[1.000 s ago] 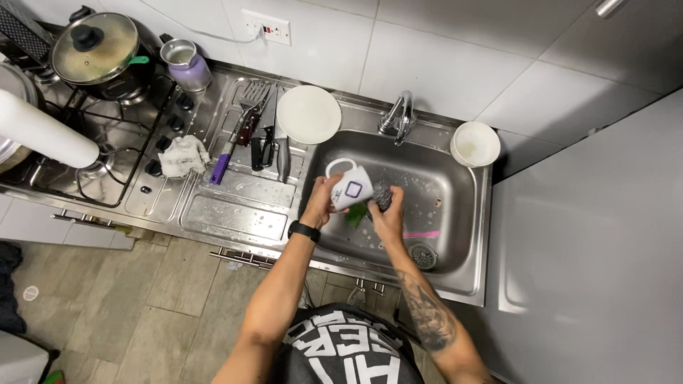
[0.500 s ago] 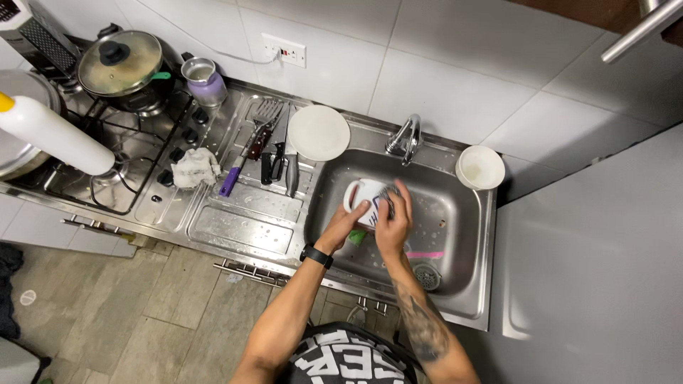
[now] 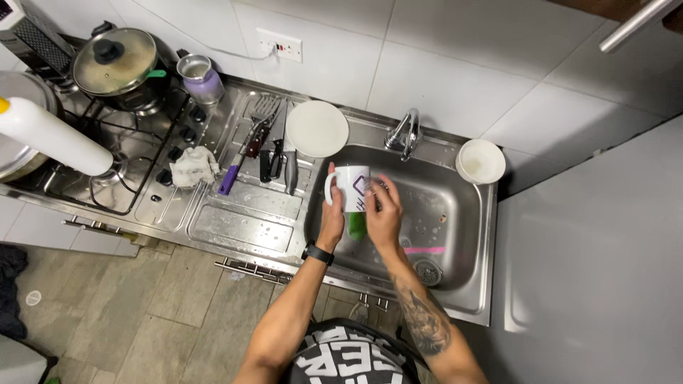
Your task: The person washes a mug and a plate with a sponge at the sink, then moves to a table to organize various dishes, pot lids, and tongs, eventually retrieving a small bowl from a cabinet to place food scraps into before rinsing the bowl.
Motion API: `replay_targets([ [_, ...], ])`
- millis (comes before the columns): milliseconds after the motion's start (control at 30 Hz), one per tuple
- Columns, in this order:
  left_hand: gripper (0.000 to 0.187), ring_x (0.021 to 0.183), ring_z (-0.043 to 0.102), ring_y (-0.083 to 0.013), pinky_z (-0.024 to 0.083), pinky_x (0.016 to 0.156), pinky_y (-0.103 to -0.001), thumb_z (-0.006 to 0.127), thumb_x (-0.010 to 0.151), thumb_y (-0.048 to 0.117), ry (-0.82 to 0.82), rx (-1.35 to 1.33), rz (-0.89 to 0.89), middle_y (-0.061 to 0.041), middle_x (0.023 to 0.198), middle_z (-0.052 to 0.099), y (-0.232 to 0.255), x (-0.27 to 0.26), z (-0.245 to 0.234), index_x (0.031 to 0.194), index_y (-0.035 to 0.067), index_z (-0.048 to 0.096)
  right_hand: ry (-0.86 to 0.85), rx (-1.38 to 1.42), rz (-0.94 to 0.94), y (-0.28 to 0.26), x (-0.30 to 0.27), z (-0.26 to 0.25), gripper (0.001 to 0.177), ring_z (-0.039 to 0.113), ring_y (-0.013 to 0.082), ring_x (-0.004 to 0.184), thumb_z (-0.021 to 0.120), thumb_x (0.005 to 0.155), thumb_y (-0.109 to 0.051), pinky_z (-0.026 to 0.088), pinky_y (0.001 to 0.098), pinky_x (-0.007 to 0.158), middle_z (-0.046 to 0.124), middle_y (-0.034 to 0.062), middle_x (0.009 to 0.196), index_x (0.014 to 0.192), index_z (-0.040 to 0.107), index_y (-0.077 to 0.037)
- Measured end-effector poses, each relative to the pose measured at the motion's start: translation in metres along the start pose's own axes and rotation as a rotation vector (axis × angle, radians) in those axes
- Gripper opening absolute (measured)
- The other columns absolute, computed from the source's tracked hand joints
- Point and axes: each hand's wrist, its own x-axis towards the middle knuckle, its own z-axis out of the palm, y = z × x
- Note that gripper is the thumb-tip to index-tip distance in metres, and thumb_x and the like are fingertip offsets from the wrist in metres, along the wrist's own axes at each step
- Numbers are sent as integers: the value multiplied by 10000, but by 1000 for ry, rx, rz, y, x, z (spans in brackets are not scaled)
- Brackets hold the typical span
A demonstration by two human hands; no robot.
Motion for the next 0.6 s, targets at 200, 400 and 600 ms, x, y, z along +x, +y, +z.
replay_targets([
  [200, 589, 1475, 339, -456, 220, 1244, -548, 353, 1101, 380, 33, 33, 29, -312, 1570, 390, 23, -3, 14, 1579, 35, 357, -31, -97, -192, -45, 17, 6, 260, 573, 414, 1289, 703, 959, -193, 457, 496, 1063, 567, 206, 1403, 1199, 754, -108],
  [400, 633, 1424, 424, -436, 321, 1173, -558, 329, 1083, 474, -25, 178, 121, -269, 1489, 500, -3, -1, 12, 1639, 182, 254, 17, -165, -115, -40, 35, -6, 312, 570, 457, 1236, 664, 965, -114, 463, 538, 1035, 536, 224, 1398, 1271, 725, -106],
  [600, 624, 1453, 390, -429, 284, 1222, -511, 317, 1103, 420, 91, -36, -80, -323, 1525, 452, 86, -20, 23, 1502, -33, 475, 10, 53, 222, -18, -3, -13, 294, 634, 366, 1207, 625, 993, -177, 507, 478, 1022, 618, 158, 1353, 1264, 730, -137],
])
